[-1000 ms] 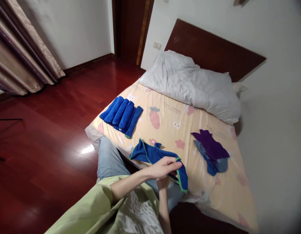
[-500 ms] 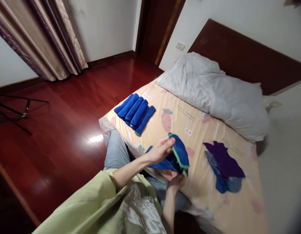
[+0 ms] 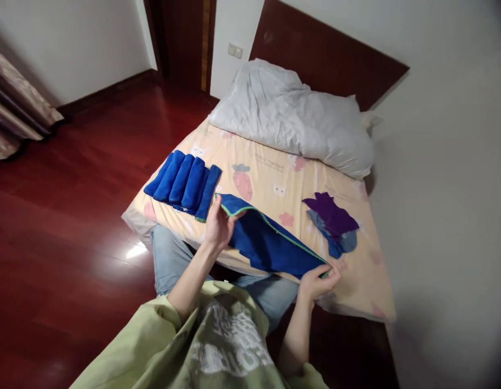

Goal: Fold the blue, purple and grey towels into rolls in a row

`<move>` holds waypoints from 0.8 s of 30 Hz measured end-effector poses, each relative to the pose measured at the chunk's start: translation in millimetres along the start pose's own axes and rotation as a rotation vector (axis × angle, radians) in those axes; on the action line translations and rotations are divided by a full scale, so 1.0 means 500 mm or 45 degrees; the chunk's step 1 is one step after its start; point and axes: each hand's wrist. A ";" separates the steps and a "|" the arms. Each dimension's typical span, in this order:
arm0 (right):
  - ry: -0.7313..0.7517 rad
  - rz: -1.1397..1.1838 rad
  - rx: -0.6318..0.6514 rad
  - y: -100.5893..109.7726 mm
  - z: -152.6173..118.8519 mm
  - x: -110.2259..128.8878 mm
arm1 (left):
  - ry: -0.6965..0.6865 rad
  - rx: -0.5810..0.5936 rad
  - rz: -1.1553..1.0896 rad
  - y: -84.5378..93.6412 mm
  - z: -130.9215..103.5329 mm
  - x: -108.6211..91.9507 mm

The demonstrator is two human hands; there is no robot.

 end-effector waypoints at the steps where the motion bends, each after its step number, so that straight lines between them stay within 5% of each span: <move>1: 0.003 0.015 0.054 0.003 -0.003 -0.007 | -0.002 -0.025 -0.046 -0.001 0.005 -0.003; 9: -0.122 0.329 1.041 0.044 -0.042 -0.057 | -0.177 -0.048 -0.114 0.019 0.047 -0.057; 14: -0.186 0.334 1.420 0.052 -0.060 -0.089 | -0.339 -0.086 0.067 0.043 0.068 -0.089; 18: -0.116 0.148 1.414 0.049 -0.064 -0.141 | -0.429 -0.178 0.266 0.063 0.081 -0.096; 24: -0.148 0.011 1.017 0.058 -0.060 -0.192 | -0.529 -0.215 0.522 0.093 0.084 -0.088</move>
Point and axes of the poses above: each hand's wrist, its own z-axis towards the middle knuckle, its own y-axis out of the back of the hand, x = y × z, and after that the axes turned 2 degrees about y, right-handed
